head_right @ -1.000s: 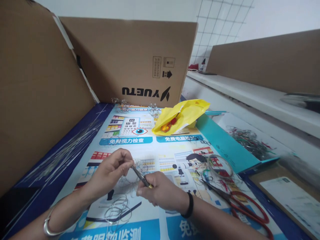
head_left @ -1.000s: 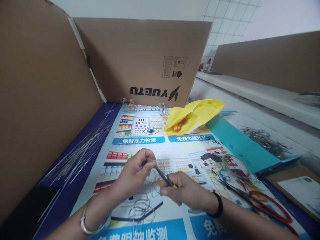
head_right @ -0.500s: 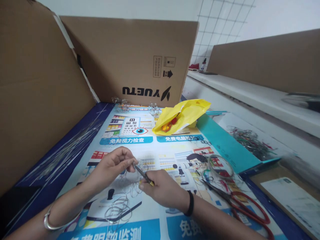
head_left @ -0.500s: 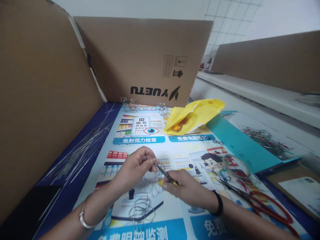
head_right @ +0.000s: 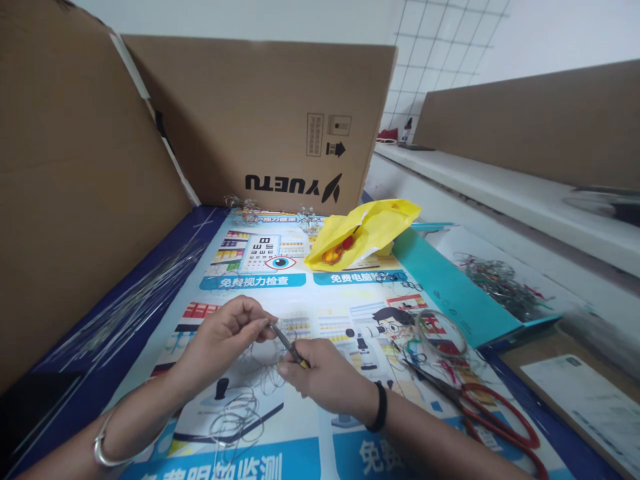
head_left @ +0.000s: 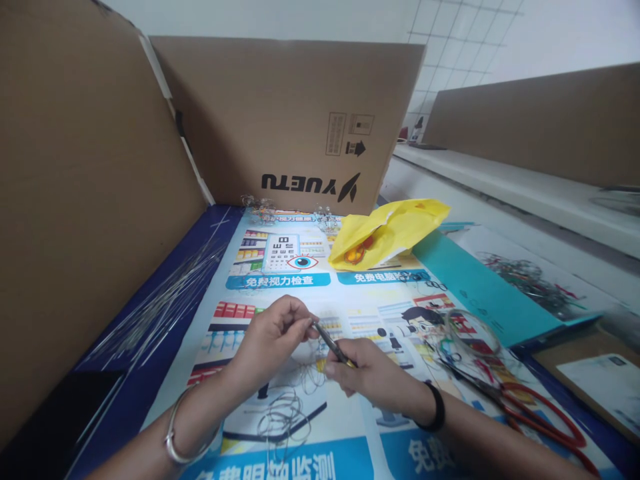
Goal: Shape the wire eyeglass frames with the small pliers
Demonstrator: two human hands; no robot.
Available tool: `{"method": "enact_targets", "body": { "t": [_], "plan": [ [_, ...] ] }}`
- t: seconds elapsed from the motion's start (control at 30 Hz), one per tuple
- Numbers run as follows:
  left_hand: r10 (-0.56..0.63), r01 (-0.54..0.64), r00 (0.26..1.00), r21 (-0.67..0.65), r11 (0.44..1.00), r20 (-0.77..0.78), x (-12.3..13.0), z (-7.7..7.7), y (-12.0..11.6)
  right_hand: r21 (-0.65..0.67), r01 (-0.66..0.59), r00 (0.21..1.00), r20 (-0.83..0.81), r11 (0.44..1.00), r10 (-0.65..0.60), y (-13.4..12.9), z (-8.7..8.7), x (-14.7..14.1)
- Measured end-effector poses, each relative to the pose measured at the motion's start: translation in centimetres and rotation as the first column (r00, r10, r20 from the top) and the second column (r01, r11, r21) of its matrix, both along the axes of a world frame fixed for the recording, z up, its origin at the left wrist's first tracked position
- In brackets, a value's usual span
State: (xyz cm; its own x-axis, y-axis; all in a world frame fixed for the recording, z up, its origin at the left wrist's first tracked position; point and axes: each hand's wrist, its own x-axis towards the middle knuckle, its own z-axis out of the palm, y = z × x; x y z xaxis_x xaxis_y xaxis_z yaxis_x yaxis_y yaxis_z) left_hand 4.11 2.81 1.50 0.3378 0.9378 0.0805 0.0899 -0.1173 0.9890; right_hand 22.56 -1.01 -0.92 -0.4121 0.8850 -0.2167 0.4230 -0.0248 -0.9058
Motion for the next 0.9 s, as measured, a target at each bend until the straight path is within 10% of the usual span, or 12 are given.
{"method": "enact_targets", "body": {
  "t": [0.9],
  "plan": [
    [0.126,0.052,0.933,0.473,0.88,-0.336,-0.6,-0.2,-0.7,-0.191,0.028,0.992,-0.113,0.981,-0.05,-0.6,0.6,-0.8]
  ]
}}
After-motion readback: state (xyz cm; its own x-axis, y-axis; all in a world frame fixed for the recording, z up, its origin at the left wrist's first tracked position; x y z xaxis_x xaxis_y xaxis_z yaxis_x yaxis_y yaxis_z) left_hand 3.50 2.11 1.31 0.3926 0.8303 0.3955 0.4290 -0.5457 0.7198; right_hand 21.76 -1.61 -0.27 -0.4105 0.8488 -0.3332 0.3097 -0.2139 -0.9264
